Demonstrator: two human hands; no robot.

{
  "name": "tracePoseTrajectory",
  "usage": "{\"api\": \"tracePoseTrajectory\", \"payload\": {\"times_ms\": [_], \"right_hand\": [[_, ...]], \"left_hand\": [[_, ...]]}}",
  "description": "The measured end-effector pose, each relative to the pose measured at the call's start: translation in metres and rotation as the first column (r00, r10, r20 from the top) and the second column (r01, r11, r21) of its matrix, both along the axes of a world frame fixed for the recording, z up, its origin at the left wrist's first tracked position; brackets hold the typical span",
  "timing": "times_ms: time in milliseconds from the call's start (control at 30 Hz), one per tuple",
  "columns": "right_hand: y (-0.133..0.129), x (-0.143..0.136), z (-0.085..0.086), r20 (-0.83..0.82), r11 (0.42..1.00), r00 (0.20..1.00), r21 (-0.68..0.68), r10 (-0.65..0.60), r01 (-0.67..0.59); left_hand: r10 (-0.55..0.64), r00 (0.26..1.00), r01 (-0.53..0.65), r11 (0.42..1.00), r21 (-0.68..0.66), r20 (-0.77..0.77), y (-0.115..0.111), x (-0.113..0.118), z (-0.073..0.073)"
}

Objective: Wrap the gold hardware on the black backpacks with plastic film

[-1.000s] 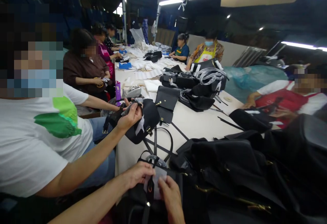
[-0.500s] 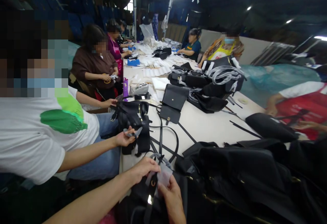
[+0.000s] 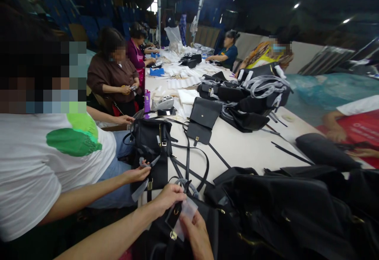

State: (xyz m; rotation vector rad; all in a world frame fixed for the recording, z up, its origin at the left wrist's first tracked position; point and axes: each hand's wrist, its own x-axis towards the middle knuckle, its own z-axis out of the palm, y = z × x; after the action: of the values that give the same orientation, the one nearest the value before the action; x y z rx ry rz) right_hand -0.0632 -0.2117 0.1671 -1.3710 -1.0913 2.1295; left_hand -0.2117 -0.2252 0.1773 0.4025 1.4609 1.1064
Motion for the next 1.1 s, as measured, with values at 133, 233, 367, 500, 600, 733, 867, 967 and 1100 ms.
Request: {"api": "tracePoseTrajectory", "payload": {"times_ms": [133,233,367,500,600,733,867,967,1100], "right_hand": [[0.000,-0.008,0.002,0.168,0.996,0.985,0.082,-0.034,0.021],[-0.001,-0.009,0.002,0.137,0.996,0.990,0.084,-0.026,0.014],[-0.002,-0.006,0.002,0.048,0.999,0.999,0.031,-0.014,0.013],[-0.002,-0.008,0.002,-0.014,0.999,0.999,0.000,-0.048,0.048],[0.001,-0.011,0.000,0.016,0.999,0.999,-0.004,-0.047,0.048],[0.006,-0.012,-0.008,0.119,0.997,0.993,0.078,-0.028,0.019],[0.007,-0.013,-0.012,0.231,0.976,0.973,0.208,0.011,-0.060],[0.010,-0.012,-0.010,0.308,0.965,0.951,0.246,0.012,-0.092],[0.027,-0.012,-0.009,0.303,0.966,0.953,0.250,-0.011,-0.069]], "left_hand": [[0.047,0.999,-0.047,0.999,-0.020,0.005,0.003,0.002,-0.006],[0.087,0.996,-0.086,0.995,-0.059,0.025,0.002,0.002,-0.010],[0.110,0.986,-0.093,0.986,-0.138,0.122,-0.010,-0.003,-0.015],[0.047,0.970,-0.002,0.983,-0.186,0.238,-0.021,-0.008,-0.019],[-0.001,0.964,0.054,0.980,-0.194,0.266,-0.023,-0.009,-0.022],[0.019,0.975,0.025,0.981,-0.193,0.221,-0.020,-0.004,-0.024],[0.094,0.990,-0.072,0.978,-0.197,0.107,-0.019,0.003,-0.027],[0.133,0.991,-0.128,0.974,-0.184,0.013,-0.019,0.004,-0.027],[0.117,0.993,-0.119,0.981,-0.151,-0.021,-0.020,-0.001,-0.024]]}}
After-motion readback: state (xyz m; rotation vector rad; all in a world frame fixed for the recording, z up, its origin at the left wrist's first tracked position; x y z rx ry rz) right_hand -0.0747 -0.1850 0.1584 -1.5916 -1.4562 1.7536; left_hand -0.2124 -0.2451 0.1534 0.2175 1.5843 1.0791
